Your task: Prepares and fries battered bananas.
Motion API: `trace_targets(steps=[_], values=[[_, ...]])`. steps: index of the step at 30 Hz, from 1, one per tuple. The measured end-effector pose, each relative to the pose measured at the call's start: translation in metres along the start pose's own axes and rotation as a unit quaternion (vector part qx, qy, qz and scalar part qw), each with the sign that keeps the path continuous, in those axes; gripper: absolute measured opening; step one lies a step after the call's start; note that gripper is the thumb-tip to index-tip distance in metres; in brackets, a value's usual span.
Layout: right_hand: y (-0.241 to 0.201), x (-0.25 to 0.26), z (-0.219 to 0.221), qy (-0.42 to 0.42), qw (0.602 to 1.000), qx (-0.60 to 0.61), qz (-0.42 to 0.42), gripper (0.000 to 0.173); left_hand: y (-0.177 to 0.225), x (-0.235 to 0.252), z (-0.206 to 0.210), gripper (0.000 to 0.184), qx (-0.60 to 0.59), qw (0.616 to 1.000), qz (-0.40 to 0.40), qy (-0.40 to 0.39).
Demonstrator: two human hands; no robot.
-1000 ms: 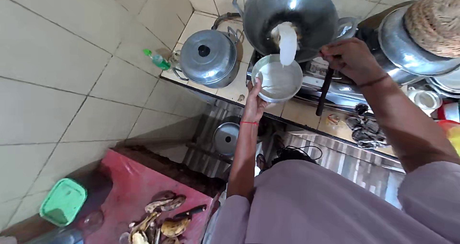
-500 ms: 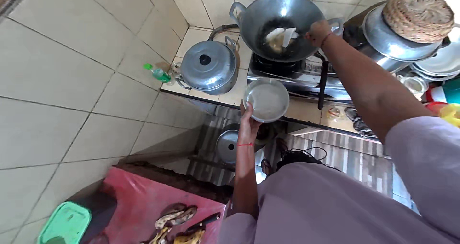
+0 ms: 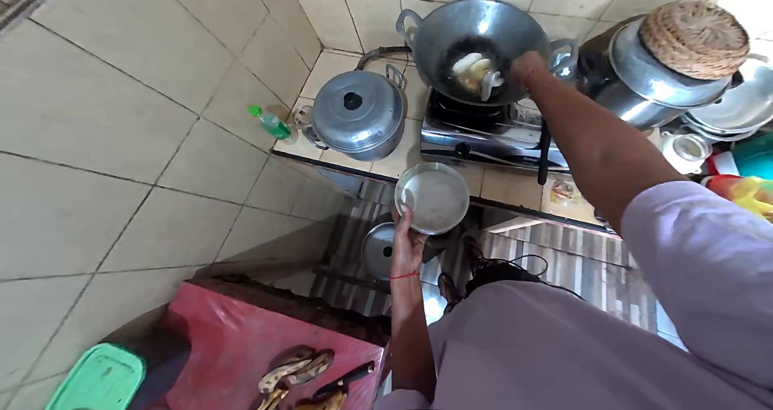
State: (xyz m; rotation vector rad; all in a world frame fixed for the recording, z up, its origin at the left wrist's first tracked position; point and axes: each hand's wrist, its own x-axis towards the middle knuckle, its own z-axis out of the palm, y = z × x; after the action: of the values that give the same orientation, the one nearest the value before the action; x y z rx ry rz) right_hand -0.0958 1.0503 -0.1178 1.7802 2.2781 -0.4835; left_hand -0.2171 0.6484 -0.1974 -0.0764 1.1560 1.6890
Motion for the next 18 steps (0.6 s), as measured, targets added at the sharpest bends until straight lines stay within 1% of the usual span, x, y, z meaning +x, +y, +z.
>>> trace_targets(steps=[2,4,5,6,12,16,18], values=[[-0.001,-0.001,-0.001,-0.002,1.0,0.006,0.0,0.033,0.0,-0.001,0.0,0.048,-0.005,1.0,0.0,-0.004],[-0.001,-0.003,-0.001,0.024,0.994,0.1,0.034,0.038,-0.001,-0.001,0.0,0.048,-0.003,1.0,-0.001,-0.001],[-0.001,-0.003,-0.002,0.037,0.99,0.128,0.042,0.04,-0.001,-0.001,0.0,0.048,0.0,1.0,-0.002,-0.001],[-0.001,-0.004,-0.004,0.045,0.99,0.127,0.041,0.041,-0.002,-0.001,0.0,0.048,0.001,1.0,-0.002,-0.002],[-0.011,-0.005,-0.018,0.05,0.998,-0.014,0.018,0.042,-0.006,0.003,0.003,0.049,0.003,1.0,0.0,-0.01],[-0.008,-0.003,-0.026,0.057,0.996,-0.06,-0.019,0.043,-0.009,0.006,0.007,0.05,0.003,1.0,0.0,-0.011],[-0.009,-0.007,-0.031,0.059,0.996,-0.069,-0.023,0.044,-0.009,0.005,0.011,0.05,0.001,1.0,0.0,-0.008]])
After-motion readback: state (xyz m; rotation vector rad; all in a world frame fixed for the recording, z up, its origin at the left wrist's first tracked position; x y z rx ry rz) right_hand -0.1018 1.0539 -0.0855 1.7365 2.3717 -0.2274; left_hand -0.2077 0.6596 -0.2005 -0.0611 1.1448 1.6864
